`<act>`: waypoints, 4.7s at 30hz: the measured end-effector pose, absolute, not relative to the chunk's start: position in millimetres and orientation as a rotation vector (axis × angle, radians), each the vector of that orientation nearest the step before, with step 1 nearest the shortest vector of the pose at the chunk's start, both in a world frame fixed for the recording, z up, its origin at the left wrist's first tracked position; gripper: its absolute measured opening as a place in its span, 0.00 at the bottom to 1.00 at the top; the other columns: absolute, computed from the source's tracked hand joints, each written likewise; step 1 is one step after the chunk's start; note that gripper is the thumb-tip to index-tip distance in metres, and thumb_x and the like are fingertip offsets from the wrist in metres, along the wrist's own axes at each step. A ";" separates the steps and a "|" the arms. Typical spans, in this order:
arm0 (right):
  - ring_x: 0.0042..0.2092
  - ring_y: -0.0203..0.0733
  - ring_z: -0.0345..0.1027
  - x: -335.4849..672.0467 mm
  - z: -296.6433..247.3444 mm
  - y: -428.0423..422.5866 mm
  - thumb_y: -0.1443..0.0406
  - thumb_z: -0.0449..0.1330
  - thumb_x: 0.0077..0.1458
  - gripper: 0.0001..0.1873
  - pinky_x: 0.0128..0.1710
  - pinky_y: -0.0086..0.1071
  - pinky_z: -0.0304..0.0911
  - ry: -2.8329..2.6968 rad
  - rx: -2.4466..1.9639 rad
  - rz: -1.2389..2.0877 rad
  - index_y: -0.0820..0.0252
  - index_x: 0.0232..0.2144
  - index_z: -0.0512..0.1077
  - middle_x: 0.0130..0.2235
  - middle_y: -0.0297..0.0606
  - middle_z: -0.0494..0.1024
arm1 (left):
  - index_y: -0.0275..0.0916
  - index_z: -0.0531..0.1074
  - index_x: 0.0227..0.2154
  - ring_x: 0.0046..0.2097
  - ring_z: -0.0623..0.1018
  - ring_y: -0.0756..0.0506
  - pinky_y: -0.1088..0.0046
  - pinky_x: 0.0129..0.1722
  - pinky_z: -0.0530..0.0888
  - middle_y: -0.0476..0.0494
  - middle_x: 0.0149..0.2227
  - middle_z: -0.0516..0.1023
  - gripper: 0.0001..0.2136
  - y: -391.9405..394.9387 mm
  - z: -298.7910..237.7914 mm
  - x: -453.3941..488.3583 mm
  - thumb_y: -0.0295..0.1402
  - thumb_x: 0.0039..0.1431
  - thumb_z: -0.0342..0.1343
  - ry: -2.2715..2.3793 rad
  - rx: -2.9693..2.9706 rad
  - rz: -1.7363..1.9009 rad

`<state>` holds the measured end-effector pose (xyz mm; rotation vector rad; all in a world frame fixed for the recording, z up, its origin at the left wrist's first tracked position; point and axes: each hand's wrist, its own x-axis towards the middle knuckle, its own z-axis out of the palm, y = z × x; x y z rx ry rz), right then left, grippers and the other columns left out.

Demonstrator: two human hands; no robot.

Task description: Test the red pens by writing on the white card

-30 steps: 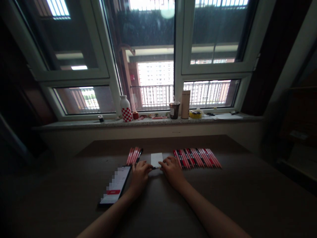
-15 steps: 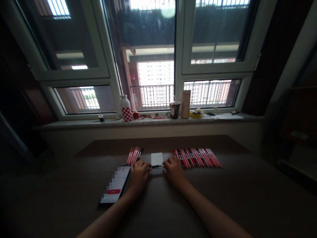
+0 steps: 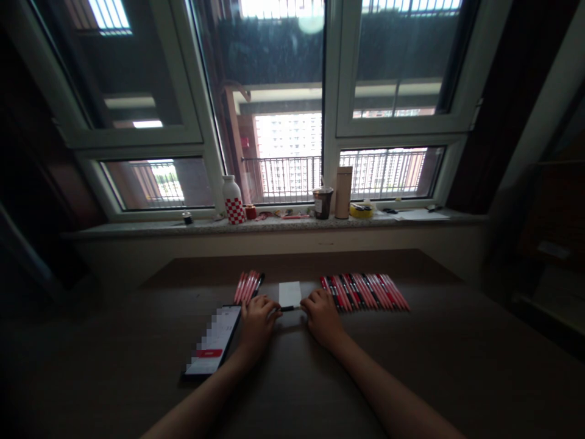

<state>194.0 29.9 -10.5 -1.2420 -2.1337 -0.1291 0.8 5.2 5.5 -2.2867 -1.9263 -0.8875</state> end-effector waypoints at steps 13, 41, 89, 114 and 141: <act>0.45 0.47 0.62 194.6 -11.4 33.5 0.66 0.60 0.57 0.06 0.47 0.40 0.56 -2.143 -1.194 -0.103 0.55 0.37 0.77 0.35 0.38 0.76 | 0.48 0.77 0.33 0.53 0.66 0.41 0.48 0.60 0.47 0.47 0.40 0.76 0.10 1.3 12.3 -0.2 0.31 0.59 0.51 -1.897 -2.244 -0.843; 0.46 0.47 0.61 194.5 -5.0 26.8 0.66 0.59 0.57 0.07 0.49 0.40 0.51 -2.081 -1.231 -0.070 0.53 0.36 0.78 0.35 0.37 0.78 | 0.44 0.75 0.35 0.54 0.65 0.41 0.46 0.60 0.48 0.46 0.44 0.73 0.09 4.2 5.9 1.5 0.31 0.61 0.48 -1.817 -2.243 -0.904; 0.46 0.50 0.60 197.4 -15.5 40.5 0.65 0.60 0.56 0.07 0.48 0.42 0.55 -1.962 -1.182 0.037 0.53 0.36 0.78 0.36 0.39 0.78 | 0.45 0.73 0.42 0.59 0.62 0.38 0.45 0.60 0.48 0.43 0.52 0.71 0.10 4.6 8.7 7.1 0.34 0.58 0.53 -1.914 -2.235 -0.909; 0.43 0.45 0.65 195.3 -12.7 38.2 0.67 0.59 0.56 0.08 0.44 0.37 0.62 -1.973 -1.141 0.165 0.55 0.36 0.78 0.37 0.39 0.78 | 0.44 0.72 0.45 0.57 0.65 0.39 0.43 0.61 0.47 0.42 0.49 0.73 0.12 7.0 8.5 4.5 0.36 0.61 0.49 -1.929 -2.259 -0.997; 0.43 0.45 0.64 195.7 -12.5 38.1 0.67 0.60 0.56 0.07 0.44 0.37 0.61 -1.954 -1.121 0.213 0.56 0.36 0.78 0.36 0.38 0.78 | 0.41 0.74 0.34 0.53 0.68 0.41 0.42 0.61 0.47 0.42 0.49 0.72 0.14 5.8 6.9 4.1 0.33 0.64 0.42 -1.987 -2.214 -0.949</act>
